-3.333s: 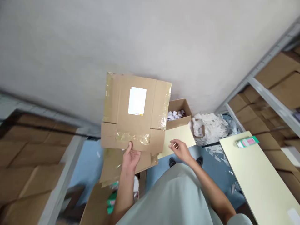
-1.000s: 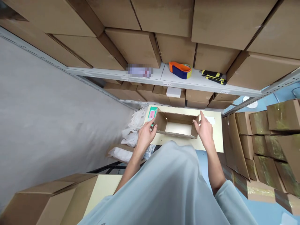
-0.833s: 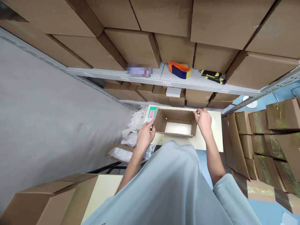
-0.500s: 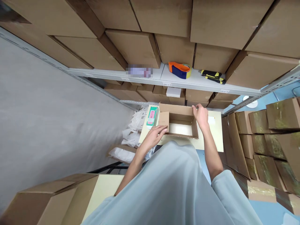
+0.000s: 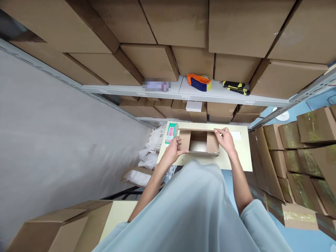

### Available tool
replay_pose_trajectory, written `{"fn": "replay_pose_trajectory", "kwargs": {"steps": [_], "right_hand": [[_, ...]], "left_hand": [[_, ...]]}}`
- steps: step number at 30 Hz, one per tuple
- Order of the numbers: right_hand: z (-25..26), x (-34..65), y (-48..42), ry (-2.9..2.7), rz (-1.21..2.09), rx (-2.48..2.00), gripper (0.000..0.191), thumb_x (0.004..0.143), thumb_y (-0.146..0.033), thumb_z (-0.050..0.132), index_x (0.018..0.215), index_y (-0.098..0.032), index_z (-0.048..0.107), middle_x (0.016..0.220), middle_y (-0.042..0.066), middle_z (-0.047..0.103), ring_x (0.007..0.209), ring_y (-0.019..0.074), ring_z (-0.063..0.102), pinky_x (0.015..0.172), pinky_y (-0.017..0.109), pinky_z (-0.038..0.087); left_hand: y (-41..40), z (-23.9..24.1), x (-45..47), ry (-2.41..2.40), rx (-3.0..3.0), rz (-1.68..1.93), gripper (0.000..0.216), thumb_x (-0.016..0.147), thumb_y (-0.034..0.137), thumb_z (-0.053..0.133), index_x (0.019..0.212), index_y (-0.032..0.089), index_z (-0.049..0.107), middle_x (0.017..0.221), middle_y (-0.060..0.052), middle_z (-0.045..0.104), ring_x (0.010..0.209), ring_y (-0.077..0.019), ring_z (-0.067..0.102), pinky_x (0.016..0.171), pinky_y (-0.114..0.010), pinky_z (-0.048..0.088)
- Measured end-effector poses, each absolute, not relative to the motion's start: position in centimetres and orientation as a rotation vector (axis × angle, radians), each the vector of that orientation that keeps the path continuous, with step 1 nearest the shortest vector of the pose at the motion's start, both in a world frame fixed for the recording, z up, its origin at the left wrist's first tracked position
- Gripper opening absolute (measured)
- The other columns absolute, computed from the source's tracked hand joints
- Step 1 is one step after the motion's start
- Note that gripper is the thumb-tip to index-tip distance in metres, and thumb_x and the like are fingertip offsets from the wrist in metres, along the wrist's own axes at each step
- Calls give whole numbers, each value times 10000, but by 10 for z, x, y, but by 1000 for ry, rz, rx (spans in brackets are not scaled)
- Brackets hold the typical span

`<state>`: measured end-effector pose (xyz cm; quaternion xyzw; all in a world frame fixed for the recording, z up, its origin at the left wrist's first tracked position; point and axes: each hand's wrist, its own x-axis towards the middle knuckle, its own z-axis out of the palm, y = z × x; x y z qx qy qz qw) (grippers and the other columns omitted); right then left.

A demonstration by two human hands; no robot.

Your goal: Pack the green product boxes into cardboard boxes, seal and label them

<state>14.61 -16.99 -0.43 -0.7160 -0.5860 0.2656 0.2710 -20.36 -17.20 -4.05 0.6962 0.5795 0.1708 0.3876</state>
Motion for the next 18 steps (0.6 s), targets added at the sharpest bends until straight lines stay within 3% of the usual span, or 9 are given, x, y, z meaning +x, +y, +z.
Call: {"fn": "replay_pose_trajectory", "kwargs": {"steps": [2, 4, 6, 9, 11, 15, 18], "right_hand": [[-17, 151, -179, -1563, 743, -1887, 616, 1033, -747, 597, 1209, -239, 897, 1120, 133, 715, 1074, 306, 688, 957, 473, 631], [-31, 155, -188, -1536, 750, -1871, 561, 1003, -733, 640, 1132, -249, 894, 1176, 147, 722, 1213, 337, 675, 1008, 499, 627], [-45, 156, -196, -1507, 737, -1872, 526, 1000, -722, 645, 1094, -254, 864, 1279, 167, 731, 1359, 370, 642, 1100, 548, 596], [-58, 147, -204, -1519, 728, -1863, 510, 1029, -701, 608, 1185, -247, 779, 1540, 196, 672, 1546, 399, 553, 1157, 558, 566], [-60, 136, -206, -1536, 740, -1904, 512, 1075, -662, 530, 1306, -237, 697, 1682, 211, 582, 1485, 396, 623, 1076, 518, 604], [-55, 116, -207, -1607, 771, -2046, 564, 1109, -643, 438, 1468, -227, 565, 1776, 236, 489, 1086, 355, 786, 873, 470, 633], [-53, 115, -203, -1634, 791, -2089, 553, 1098, -672, 439, 1432, -250, 565, 1808, 217, 456, 1077, 366, 785, 853, 474, 631]], "left_hand": [[-164, -49, -199, 1633, 1852, 493, 1032, 939, 681, 855, 1752, 200, 440, 1502, -233, 644, 1296, -412, 739, 1051, -510, 645], [-156, -61, -195, 1678, 1950, 501, 819, 1007, 656, 777, 1683, 248, 557, 1531, -228, 608, 1319, -431, 719, 1054, -535, 643], [-147, -75, -193, 1605, 2039, 544, 575, 1071, 590, 706, 1538, 254, 699, 1552, -218, 605, 1401, -429, 672, 1144, -572, 606], [-139, -96, -192, 1430, 2023, 699, 439, 1103, 515, 674, 1437, 234, 733, 1686, -208, 547, 1593, -394, 540, 1294, -565, 505], [-136, -109, -191, 1344, 1930, 787, 411, 1113, 497, 654, 1422, 228, 689, 1788, -202, 463, 1663, -356, 482, 1325, -539, 477], [-133, -127, -187, 1325, 1778, 910, 321, 1124, 478, 624, 1331, 233, 607, 1825, -222, 423, 1707, -320, 437, 1346, -551, 444], [-129, -132, -185, 1340, 1776, 934, 293, 1126, 462, 626, 1315, 240, 595, 1816, -220, 432, 1714, -313, 425, 1372, -558, 405]]}}
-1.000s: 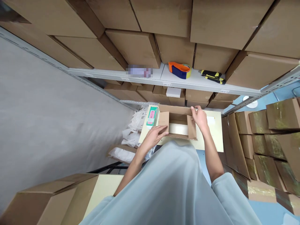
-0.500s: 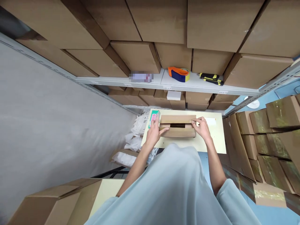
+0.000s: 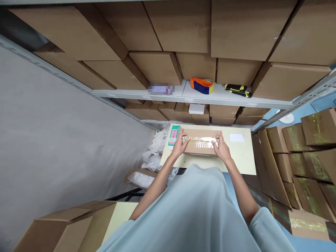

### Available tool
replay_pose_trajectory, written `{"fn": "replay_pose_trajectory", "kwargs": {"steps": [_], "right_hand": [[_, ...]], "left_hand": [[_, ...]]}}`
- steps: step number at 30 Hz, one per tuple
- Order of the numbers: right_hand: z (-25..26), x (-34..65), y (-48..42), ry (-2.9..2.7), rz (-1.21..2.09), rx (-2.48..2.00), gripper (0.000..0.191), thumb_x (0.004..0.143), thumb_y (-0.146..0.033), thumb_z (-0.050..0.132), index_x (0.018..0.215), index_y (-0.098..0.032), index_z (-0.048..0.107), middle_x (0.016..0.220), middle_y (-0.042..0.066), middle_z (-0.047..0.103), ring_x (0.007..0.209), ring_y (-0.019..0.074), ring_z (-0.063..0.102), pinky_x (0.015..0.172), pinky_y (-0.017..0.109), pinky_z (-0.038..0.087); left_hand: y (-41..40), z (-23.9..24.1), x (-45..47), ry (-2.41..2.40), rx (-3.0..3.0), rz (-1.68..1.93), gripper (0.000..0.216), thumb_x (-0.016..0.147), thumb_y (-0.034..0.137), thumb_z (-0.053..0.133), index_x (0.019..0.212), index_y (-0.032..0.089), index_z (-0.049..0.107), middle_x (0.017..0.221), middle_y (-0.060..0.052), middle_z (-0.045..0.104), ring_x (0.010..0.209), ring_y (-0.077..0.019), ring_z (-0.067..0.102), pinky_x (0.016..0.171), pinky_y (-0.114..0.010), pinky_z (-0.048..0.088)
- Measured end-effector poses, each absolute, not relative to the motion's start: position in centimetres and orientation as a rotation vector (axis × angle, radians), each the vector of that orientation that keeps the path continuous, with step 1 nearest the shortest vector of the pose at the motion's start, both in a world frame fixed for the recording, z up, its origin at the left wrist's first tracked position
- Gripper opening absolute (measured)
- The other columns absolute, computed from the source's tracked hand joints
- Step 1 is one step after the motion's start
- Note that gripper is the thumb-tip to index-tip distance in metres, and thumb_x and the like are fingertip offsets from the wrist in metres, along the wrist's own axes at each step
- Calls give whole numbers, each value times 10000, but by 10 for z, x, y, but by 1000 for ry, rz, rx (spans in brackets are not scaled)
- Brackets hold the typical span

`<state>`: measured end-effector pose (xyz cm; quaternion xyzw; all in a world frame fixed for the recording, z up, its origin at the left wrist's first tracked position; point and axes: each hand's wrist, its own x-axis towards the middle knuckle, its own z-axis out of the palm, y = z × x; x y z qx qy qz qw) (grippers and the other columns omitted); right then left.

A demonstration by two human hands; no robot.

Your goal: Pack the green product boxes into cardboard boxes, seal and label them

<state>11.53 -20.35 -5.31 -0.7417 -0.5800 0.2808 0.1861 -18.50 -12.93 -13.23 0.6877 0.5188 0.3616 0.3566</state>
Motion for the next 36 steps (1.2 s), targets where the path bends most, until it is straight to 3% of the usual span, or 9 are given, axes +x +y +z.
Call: {"fn": "replay_pose_trajectory", "kwargs": {"steps": [6, 13, 19, 23, 25, 30, 33, 36], "right_hand": [[-62, 123, -190, -1546, 867, -2032, 500, 1059, -699, 481, 1327, -287, 572, 1804, 198, 465, 1188, 376, 772, 938, 498, 632], [-82, 118, -214, -1480, 819, -1938, 506, 1040, -735, 494, 1267, -285, 550, 1681, 238, 568, 1474, 387, 648, 1092, 495, 591], [-111, 120, -255, -1402, 830, -2005, 681, 1012, -900, 395, 1259, -276, 512, 1367, 193, 736, 1111, 342, 765, 974, 475, 608], [-123, 117, -255, -1305, 909, -2045, 768, 977, -962, 363, 1269, -266, 501, 1225, 149, 773, 864, 301, 731, 868, 449, 599], [-123, 117, -247, -1300, 891, -2060, 748, 996, -928, 358, 1291, -258, 512, 1251, 159, 771, 870, 306, 726, 880, 458, 593], [-115, 115, -230, -1401, 821, -2135, 633, 1050, -781, 365, 1320, -245, 565, 1437, 225, 723, 1125, 379, 753, 926, 490, 597], [-113, 110, -228, -1452, 793, -2168, 575, 1073, -726, 370, 1312, -247, 577, 1670, 247, 578, 1217, 384, 747, 924, 503, 619], [-116, 106, -225, -1573, 615, -2131, 541, 1092, -678, 395, 1285, -216, 601, 1807, 260, 415, 1522, 421, 588, 1116, 581, 579]], "left_hand": [[-119, -135, -184, 1331, 1771, 923, 315, 1125, 458, 624, 1361, 250, 621, 1812, -197, 434, 1704, -300, 436, 1364, -517, 423], [-129, -124, -189, 1309, 1783, 878, 320, 1132, 429, 605, 1379, 226, 623, 1825, -211, 421, 1697, -296, 452, 1367, -508, 415], [-153, -120, -179, 1278, 1868, 784, 326, 1138, 369, 587, 1435, 240, 620, 1868, -187, 361, 1721, -290, 416, 1358, -507, 424], [-154, -126, -170, 1289, 1899, 743, 325, 1135, 343, 588, 1441, 239, 630, 1880, -176, 343, 1728, -293, 401, 1363, -509, 416], [-153, -132, -168, 1303, 1862, 741, 344, 1141, 351, 575, 1463, 236, 618, 1892, -178, 312, 1728, -292, 401, 1359, -499, 420], [-162, -155, -167, 1379, 1737, 736, 390, 1148, 341, 533, 1514, 214, 575, 1904, -203, 252, 1722, -302, 411, 1333, -496, 456], [-168, -162, -164, 1419, 1765, 753, 382, 1163, 343, 496, 1514, 210, 572, 1888, -203, 282, 1712, -309, 421, 1338, -508, 449], [-164, -159, -161, 1486, 1825, 726, 337, 1160, 365, 520, 1451, 220, 610, 1838, -193, 373, 1632, -337, 507, 1303, -529, 479]]}}
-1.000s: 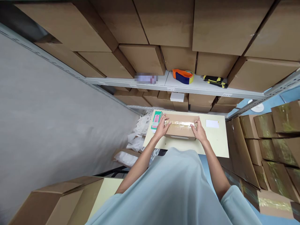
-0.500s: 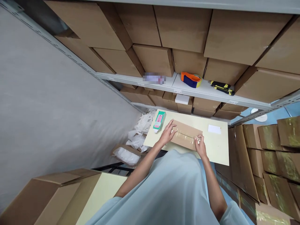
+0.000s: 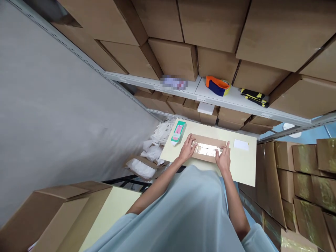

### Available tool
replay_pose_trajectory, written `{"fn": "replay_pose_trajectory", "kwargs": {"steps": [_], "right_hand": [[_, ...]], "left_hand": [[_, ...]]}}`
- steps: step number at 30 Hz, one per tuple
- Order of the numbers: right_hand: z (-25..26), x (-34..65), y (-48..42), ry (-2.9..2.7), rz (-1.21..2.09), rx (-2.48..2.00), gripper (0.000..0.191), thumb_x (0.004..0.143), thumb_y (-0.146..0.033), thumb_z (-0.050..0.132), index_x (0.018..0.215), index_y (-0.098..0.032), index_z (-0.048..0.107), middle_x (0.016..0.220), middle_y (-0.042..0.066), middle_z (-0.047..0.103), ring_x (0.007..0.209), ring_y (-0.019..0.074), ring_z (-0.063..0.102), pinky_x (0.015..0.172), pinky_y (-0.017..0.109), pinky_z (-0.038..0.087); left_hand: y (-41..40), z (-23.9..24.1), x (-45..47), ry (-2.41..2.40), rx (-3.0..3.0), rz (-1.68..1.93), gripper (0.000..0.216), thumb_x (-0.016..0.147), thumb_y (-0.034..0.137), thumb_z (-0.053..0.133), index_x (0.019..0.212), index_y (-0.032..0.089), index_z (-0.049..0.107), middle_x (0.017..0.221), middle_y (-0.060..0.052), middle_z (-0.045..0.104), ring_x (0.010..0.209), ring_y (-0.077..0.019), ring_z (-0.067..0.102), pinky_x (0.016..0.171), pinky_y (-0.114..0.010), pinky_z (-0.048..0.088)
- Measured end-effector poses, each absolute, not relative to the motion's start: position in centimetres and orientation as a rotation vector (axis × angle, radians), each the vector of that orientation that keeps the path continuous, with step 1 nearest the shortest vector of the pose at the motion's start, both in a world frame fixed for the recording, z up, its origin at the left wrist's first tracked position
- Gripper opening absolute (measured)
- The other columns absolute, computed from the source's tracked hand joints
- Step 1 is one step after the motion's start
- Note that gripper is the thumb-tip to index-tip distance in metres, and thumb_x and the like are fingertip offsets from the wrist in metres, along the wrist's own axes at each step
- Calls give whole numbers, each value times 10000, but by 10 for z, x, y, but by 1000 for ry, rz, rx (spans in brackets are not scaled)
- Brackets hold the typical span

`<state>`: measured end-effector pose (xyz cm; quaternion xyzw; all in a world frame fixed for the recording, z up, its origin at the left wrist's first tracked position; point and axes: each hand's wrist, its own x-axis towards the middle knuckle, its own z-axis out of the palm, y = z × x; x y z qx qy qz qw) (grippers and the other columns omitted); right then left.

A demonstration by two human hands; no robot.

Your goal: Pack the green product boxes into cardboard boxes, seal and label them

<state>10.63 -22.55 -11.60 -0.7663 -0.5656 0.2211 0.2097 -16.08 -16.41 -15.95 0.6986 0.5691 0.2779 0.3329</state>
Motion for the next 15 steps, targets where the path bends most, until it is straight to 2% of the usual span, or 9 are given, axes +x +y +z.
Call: {"fn": "replay_pose_trajectory", "kwargs": {"steps": [3, 5, 7, 10, 15], "right_hand": [[-120, 106, -221, -1695, 499, -2043, 510, 1105, -624, 405, 1244, -177, 606, 1847, 288, 337, 1734, 426, 314, 1337, 654, 389], [-121, 106, -219, -1705, 539, -2033, 489, 1116, -599, 395, 1262, -178, 597, 1863, 276, 312, 1747, 401, 300, 1363, 651, 356], [-121, 107, -218, -1678, 597, -2076, 491, 1122, -603, 387, 1301, -192, 587, 1874, 252, 301, 1700, 387, 393, 1305, 628, 440], [-118, 107, -218, -1642, 655, -2154, 521, 1122, -641, 373, 1333, -211, 578, 1879, 229, 302, 1582, 388, 530, 1135, 572, 575], [-114, 103, -216, -1632, 680, -2219, 532, 1121, -621, 348, 1378, -221, 588, 1870, 195, 335, 1536, 368, 561, 988, 504, 626]], "left_hand": [[-157, -156, -157, 1578, 1837, 698, 286, 1148, 378, 557, 1366, 215, 647, 1747, -200, 476, 1519, -358, 588, 1240, -537, 526], [-154, -155, -155, 1611, 1824, 707, 267, 1148, 378, 559, 1339, 220, 657, 1715, -195, 504, 1484, -355, 604, 1222, -530, 539], [-153, -156, -154, 1622, 1808, 720, 257, 1146, 378, 564, 1332, 232, 665, 1712, -181, 510, 1469, -348, 611, 1215, -522, 548], [-153, -159, -154, 1636, 1788, 723, 252, 1138, 382, 583, 1325, 243, 678, 1715, -169, 519, 1448, -349, 624, 1195, -520, 562], [-152, -161, -154, 1647, 1792, 718, 236, 1139, 388, 583, 1292, 242, 689, 1712, -167, 536, 1402, -356, 653, 1176, -533, 570]]}}
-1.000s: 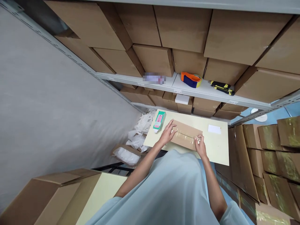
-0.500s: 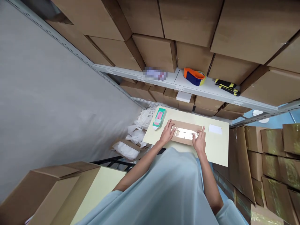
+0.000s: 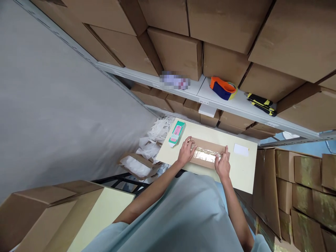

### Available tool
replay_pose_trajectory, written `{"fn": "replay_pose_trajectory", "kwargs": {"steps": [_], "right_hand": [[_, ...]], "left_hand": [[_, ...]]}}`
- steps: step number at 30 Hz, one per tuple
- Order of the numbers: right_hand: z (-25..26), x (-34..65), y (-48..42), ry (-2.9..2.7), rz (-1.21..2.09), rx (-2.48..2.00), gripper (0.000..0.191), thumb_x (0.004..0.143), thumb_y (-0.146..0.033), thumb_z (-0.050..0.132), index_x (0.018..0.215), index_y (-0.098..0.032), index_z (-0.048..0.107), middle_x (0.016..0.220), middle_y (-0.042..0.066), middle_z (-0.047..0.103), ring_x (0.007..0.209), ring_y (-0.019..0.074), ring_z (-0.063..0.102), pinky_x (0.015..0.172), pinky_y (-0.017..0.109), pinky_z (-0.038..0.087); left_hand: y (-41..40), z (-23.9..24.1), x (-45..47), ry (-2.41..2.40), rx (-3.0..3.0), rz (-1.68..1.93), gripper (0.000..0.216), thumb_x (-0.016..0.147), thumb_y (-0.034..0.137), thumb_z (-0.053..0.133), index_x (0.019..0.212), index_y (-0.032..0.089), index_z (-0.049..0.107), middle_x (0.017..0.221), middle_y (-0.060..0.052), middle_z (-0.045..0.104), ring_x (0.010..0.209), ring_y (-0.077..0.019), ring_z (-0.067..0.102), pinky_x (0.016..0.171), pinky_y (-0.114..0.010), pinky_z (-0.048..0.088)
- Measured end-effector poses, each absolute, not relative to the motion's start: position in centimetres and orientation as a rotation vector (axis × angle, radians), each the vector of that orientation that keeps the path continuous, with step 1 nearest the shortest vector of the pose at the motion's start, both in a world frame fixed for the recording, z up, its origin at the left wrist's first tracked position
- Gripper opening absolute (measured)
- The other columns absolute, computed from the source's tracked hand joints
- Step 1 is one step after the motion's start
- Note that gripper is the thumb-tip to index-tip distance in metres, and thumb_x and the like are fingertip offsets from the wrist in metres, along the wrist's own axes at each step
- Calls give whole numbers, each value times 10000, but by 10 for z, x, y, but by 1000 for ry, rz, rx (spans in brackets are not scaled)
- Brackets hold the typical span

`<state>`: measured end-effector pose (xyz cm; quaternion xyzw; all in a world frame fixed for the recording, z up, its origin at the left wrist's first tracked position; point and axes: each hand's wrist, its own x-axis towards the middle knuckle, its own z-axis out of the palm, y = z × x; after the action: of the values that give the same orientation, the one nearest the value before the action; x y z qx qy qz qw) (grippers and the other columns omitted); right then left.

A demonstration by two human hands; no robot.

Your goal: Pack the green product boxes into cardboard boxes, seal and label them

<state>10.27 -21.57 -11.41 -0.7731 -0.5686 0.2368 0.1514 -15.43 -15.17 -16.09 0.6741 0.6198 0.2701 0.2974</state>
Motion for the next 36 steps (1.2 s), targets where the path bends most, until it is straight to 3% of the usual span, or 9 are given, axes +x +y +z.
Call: {"fn": "replay_pose_trajectory", "kwargs": {"steps": [4, 13, 20, 27, 32, 36], "right_hand": [[-111, 101, -213, -1629, 681, -2219, 567, 1112, -603, 345, 1444, -201, 569, 1868, 216, 336, 1449, 365, 616, 959, 496, 628], [-108, 99, -216, -1645, 684, -2197, 480, 1083, -516, 355, 1354, -209, 606, 1915, 182, 243, 1453, 384, 621, 933, 519, 622], [-114, 101, -216, -1612, 659, -2161, 570, 1012, -450, 400, 1502, -216, 576, 1816, 170, 431, 1387, 390, 656, 988, 533, 625], [-117, 100, -213, -1584, 661, -2113, 516, 1067, -555, 385, 1429, -247, 583, 1828, 157, 420, 1426, 384, 633, 992, 508, 622], [-118, 98, -212, -1582, 637, -2085, 609, 1072, -544, 375, 1575, -239, 532, 1691, 177, 575, 1347, 371, 679, 994, 489, 615], [-121, 99, -212, -1599, 606, -2107, 656, 1076, -511, 367, 1641, -196, 475, 1682, 181, 580, 1298, 334, 690, 979, 448, 607]], "left_hand": [[-150, -160, -154, 1652, 1789, 735, 236, 1138, 393, 586, 1286, 241, 690, 1707, -167, 547, 1406, -358, 654, 1156, -522, 583], [-151, -162, -157, 1636, 1817, 801, 246, 1132, 364, 542, 1280, 246, 698, 1713, -159, 559, 1409, -343, 660, 1141, -512, 607], [-148, -164, -156, 1645, 1832, 830, 238, 1106, 345, 538, 1249, 243, 699, 1700, -172, 575, 1383, -347, 682, 1151, -525, 606], [-148, -158, -156, 1665, 1843, 814, 232, 1110, 354, 519, 1228, 255, 693, 1704, -151, 579, 1328, -358, 704, 1142, -540, 608], [-147, -163, -158, 1674, 1876, 846, 220, 1108, 334, 534, 1231, 257, 698, 1675, -152, 605, 1333, -344, 710, 1133, -526, 622], [-146, -172, -158, 1691, 1887, 805, 249, 1121, 345, 514, 1256, 246, 698, 1691, -143, 592, 1336, -344, 707, 1102, -513, 638]]}}
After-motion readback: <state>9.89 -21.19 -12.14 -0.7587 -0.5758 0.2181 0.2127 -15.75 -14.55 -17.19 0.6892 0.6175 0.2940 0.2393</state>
